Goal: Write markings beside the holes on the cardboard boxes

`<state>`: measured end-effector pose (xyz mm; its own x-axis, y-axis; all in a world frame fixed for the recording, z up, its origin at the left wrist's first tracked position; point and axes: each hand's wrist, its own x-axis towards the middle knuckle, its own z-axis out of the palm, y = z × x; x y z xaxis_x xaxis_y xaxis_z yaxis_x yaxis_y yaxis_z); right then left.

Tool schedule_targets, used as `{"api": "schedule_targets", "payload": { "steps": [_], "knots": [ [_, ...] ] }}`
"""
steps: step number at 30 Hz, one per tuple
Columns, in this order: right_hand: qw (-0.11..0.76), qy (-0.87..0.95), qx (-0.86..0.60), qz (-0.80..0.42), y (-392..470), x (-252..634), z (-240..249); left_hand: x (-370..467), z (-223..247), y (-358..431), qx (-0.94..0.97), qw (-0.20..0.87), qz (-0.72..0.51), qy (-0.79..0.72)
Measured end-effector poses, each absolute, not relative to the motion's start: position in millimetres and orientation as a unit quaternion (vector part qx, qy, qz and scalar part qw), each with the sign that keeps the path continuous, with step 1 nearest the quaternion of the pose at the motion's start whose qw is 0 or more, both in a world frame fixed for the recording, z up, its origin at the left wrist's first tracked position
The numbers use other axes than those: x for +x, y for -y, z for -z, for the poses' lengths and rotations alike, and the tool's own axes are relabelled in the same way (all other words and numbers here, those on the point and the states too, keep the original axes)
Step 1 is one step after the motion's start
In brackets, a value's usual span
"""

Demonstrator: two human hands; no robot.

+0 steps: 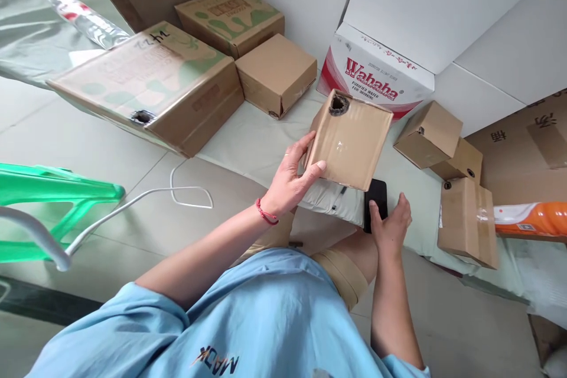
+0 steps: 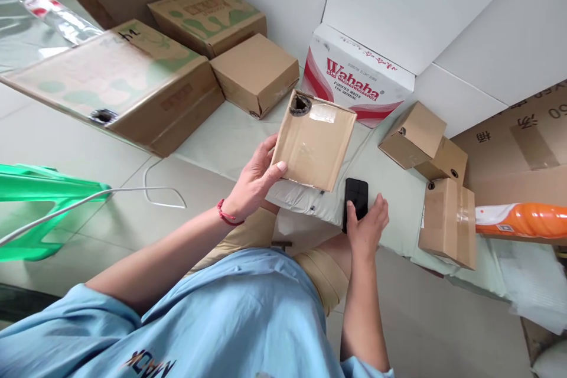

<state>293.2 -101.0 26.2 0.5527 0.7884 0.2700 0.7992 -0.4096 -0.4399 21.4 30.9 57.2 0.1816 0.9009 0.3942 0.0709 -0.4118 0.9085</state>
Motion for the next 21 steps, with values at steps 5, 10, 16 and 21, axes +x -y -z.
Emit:
{"api": "schedule_targets", "payload": {
  "steps": [5, 10, 16, 21],
  "knots": [
    [0.167, 0.422, -0.89, -0.04, 107.5, 300.3, -10.8, 49.1, -49.0, -24.3, 0.625, 0.448, -0.513, -0.381],
    [0.125, 0.433, -0.891, -0.045, 94.9, 287.6, -21.4, 82.9, -44.0, -27.9, 0.607, 0.471, -0.481, -0.423],
    [0.074, 0.416, -0.906, -0.012, 93.6, 290.0, -23.4, 95.4, -55.9, -67.6, 0.679, 0.335, -0.512, -0.406],
    [0.074, 0.422, -0.904, -0.016, 100.5, 295.4, -20.1, 95.7, -69.8, -87.7, 0.81, 0.127, -0.509, -0.263]
  ]
}}
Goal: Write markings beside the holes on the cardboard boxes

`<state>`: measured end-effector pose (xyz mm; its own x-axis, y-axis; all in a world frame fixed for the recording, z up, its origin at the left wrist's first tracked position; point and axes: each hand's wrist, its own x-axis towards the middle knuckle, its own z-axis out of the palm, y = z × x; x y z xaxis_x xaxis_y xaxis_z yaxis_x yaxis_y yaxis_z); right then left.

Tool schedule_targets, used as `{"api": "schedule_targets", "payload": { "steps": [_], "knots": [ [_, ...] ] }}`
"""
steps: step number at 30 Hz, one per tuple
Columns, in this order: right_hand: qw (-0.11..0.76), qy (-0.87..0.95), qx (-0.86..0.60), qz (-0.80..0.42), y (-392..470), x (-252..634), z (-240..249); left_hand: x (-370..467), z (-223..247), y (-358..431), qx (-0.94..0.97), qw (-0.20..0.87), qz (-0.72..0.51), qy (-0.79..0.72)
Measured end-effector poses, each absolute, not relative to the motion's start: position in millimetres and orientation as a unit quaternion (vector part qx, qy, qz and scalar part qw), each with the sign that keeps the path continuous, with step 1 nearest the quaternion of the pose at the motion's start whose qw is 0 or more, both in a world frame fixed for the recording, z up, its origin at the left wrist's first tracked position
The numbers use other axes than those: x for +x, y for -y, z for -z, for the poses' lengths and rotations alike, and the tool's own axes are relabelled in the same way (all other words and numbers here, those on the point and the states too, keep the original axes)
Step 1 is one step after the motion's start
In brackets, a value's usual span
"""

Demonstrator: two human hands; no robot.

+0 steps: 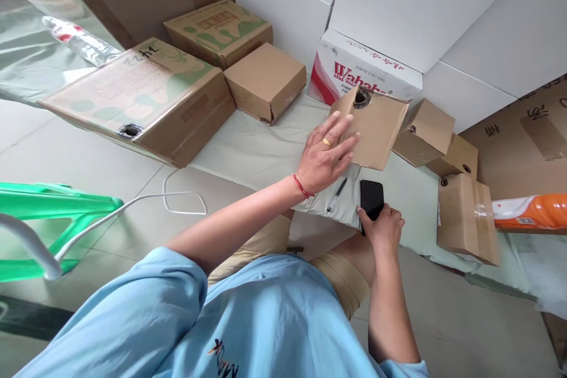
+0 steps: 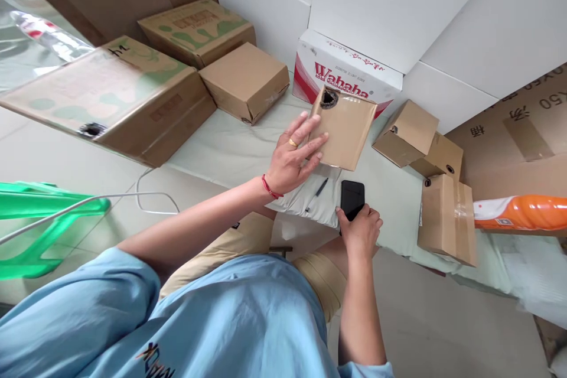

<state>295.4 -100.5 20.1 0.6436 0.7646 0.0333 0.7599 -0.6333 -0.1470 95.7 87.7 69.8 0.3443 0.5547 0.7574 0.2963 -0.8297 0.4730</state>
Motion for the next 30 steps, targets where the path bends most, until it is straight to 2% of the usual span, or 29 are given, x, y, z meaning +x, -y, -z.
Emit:
{"api": "schedule_targets", "payload": {
  "steps": [11, 18, 24, 30],
  "knots": [
    [0.054, 0.444, -0.894, -0.035, 116.0, 304.3, -19.2, 105.7, -76.5, -73.3, 0.884, 0.062, -0.396, -0.24],
    [0.087, 0.422, -0.902, -0.029, 122.3, 303.2, -13.7, 110.2, -82.2, -79.4, 0.889, 0.057, -0.387, -0.238],
    [0.174, 0.349, -0.919, -0.055, 133.2, 313.0, -27.8, 110.1, -88.5, -93.4, 0.899, 0.075, -0.374, -0.215],
    [0.334, 0.397, -0.853, 0.05, 111.0, 295.5, -86.3, 110.8, -85.4, -96.9, 0.895, 0.047, -0.394, -0.202]
  ]
}}
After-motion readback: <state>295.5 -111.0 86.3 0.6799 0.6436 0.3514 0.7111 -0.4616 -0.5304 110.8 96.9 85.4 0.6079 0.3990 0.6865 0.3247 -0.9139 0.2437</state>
